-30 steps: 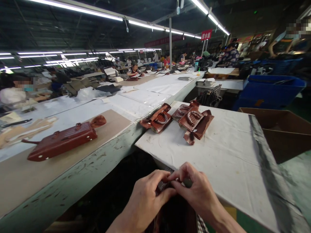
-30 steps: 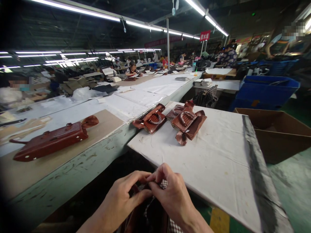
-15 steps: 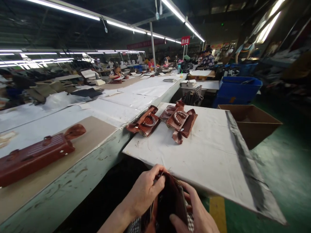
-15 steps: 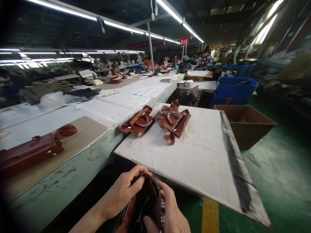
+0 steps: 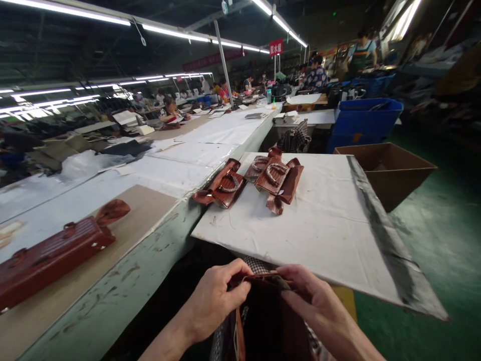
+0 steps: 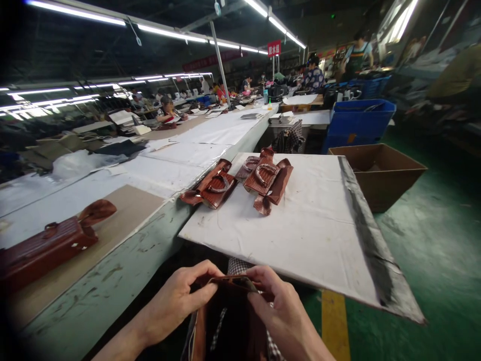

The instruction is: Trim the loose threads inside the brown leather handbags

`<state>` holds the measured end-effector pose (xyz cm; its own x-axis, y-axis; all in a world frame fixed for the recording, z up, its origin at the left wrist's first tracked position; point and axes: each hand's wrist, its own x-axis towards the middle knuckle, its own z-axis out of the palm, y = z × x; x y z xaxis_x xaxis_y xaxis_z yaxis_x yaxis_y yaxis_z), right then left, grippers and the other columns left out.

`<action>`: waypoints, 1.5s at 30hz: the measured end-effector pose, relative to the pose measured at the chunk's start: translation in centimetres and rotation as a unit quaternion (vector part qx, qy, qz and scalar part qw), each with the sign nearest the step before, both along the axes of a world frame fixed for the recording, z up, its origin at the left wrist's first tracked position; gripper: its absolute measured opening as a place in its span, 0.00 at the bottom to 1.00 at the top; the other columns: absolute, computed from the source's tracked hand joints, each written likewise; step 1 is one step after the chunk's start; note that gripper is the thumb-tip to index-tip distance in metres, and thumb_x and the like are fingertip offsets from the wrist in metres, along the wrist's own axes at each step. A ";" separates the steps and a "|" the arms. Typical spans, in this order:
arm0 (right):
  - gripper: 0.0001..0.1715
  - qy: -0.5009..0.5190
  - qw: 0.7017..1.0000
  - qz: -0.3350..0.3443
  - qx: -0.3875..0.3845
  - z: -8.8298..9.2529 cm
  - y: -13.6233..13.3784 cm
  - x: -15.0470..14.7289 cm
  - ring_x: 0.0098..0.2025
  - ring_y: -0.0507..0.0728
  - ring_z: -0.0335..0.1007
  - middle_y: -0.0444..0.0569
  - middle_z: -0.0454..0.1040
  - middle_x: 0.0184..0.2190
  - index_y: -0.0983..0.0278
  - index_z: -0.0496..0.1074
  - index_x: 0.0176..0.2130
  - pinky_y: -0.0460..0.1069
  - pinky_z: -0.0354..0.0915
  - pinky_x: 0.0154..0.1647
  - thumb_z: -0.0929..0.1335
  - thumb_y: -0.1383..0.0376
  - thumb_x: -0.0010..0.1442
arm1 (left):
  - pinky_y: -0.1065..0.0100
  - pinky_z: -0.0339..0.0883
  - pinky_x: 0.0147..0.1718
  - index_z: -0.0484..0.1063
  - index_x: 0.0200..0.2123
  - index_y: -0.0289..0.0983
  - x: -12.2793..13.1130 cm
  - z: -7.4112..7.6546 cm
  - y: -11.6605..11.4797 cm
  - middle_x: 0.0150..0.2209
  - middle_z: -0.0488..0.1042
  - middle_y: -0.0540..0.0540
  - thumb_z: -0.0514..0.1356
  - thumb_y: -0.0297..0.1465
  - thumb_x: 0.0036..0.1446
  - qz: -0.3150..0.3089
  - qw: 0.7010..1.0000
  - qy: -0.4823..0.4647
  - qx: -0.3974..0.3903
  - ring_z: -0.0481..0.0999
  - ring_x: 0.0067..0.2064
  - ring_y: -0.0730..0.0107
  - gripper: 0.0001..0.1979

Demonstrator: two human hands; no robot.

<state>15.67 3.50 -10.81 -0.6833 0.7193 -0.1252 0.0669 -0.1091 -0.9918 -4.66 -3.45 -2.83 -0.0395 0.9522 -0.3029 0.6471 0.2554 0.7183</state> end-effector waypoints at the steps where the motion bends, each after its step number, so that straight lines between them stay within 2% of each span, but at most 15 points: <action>1: 0.14 -0.003 1.000 -0.001 0.012 -0.1 -0.1 -0.1 0.48 0.60 0.75 0.50 0.79 0.45 0.61 0.70 0.48 0.52 0.70 0.47 0.66 0.65 0.61 | 0.74 0.60 0.31 0.74 0.36 0.37 -0.1 0.0 0.1 0.28 0.71 0.53 0.54 0.30 0.59 0.004 1.000 -0.012 -0.005 0.69 0.31 0.71 0.09; 6: 0.16 -0.039 0.995 -0.018 0.088 -0.8 -0.3 -0.4 0.48 0.58 0.76 0.49 0.78 0.46 0.59 0.68 0.50 0.50 0.71 0.48 0.64 0.67 0.62 | 0.72 0.65 0.35 0.75 0.35 0.37 0.2 -0.2 0.2 0.31 0.76 0.51 0.56 0.30 0.57 0.023 0.998 -0.048 0.014 0.73 0.33 0.69 0.07; 9: 0.17 -0.084 0.976 -0.037 0.196 -1.1 -0.6 -0.5 0.48 0.57 0.75 0.48 0.74 0.52 0.56 0.67 0.50 0.51 0.71 0.49 0.63 0.69 0.62 | 0.73 0.67 0.35 0.75 0.35 0.38 0.7 -0.4 -0.1 0.32 0.77 0.50 0.56 0.31 0.58 0.041 0.997 -0.052 0.047 0.74 0.34 0.68 0.08; 12: 0.14 -0.103 0.943 -0.062 0.311 -0.9 -1.0 -0.6 0.55 0.58 0.69 0.48 0.65 0.60 0.55 0.66 0.47 0.53 0.68 0.54 0.65 0.69 0.62 | 0.74 0.68 0.34 0.76 0.35 0.39 1.2 -0.5 -0.5 0.29 0.77 0.51 0.56 0.31 0.58 0.044 0.996 -0.047 0.056 0.74 0.32 0.69 0.08; 16: 0.07 -0.090 0.907 -0.095 0.400 -0.2 -1.2 -0.7 0.55 0.60 0.68 0.50 0.67 0.56 0.57 0.65 0.41 0.54 0.68 0.52 0.67 0.67 0.62 | 0.74 0.68 0.34 0.76 0.35 0.41 1.8 -0.4 -0.8 0.29 0.77 0.52 0.57 0.31 0.58 0.045 0.996 -0.034 0.064 0.73 0.30 0.70 0.07; 22: 0.06 -0.080 0.843 -0.141 0.513 0.8 -1.5 -0.8 0.54 0.63 0.67 0.53 0.71 0.50 0.60 0.65 0.36 0.59 0.65 0.52 0.68 0.68 0.62 | 0.74 0.68 0.37 0.73 0.37 0.42 2.4 -0.8 -1.2 0.32 0.76 0.52 0.56 0.30 0.60 0.034 0.997 -0.031 0.067 0.73 0.31 0.70 0.06; 25: 0.05 -0.071 0.824 -0.155 0.540 1.3 -1.6 -0.9 0.52 0.63 0.69 0.54 0.74 0.48 0.61 0.67 0.36 0.59 0.65 0.52 0.69 0.70 0.61 | 0.74 0.68 0.39 0.72 0.37 0.42 2.7 -0.8 -1.4 0.32 0.75 0.52 0.56 0.30 0.61 0.033 0.997 -0.020 0.066 0.73 0.32 0.70 0.05; 31: 0.08 -0.030 0.829 -0.159 0.536 2.1 -1.8 -1.2 0.49 0.60 0.72 0.52 0.76 0.44 0.61 0.70 0.36 0.57 0.68 0.50 0.66 0.75 0.60 | 0.73 0.69 0.41 0.71 0.39 0.41 3.1 -0.7 -1.6 0.37 0.78 0.51 0.56 0.29 0.61 0.035 0.996 -0.020 0.079 0.76 0.37 0.69 0.05; 35: 0.12 0.014 0.836 -0.144 0.530 2.1 -1.8 -1.2 0.48 0.59 0.72 0.52 0.76 0.43 0.63 0.70 0.38 0.56 0.66 0.52 0.65 0.78 0.59 | 0.73 0.69 0.41 0.72 0.40 0.41 3.4 -0.5 -2.0 0.40 0.79 0.50 0.56 0.28 0.60 0.041 0.996 -0.024 0.080 0.77 0.38 0.68 0.07; 41: 0.11 0.029 0.873 -0.035 0.486 1.9 -0.9 -0.4 0.53 0.58 0.69 0.48 0.75 0.45 0.60 0.70 0.40 0.60 0.57 0.61 0.66 0.76 0.60 | 0.74 0.68 0.39 0.73 0.41 0.42 3.6 -0.1 -2.0 0.41 0.79 0.51 0.56 0.26 0.60 0.038 0.996 -0.044 0.074 0.77 0.38 0.70 0.09; 45: 0.06 0.052 0.905 0.021 0.422 2.1 -0.6 -0.2 0.55 0.60 0.66 0.48 0.72 0.47 0.60 0.71 0.36 0.57 0.61 0.59 0.67 0.71 0.63 | 0.75 0.67 0.37 0.73 0.36 0.40 3.6 -0.2 -2.0 0.36 0.77 0.52 0.56 0.24 0.58 0.038 0.996 -0.027 0.073 0.76 0.35 0.70 0.07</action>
<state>15.49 2.94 -8.72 -0.6896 0.5019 0.5220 -0.0444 0.6902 -0.7222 -1.02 -5.41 -3.07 -0.1015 0.9810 -0.1651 0.5897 0.1930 0.7842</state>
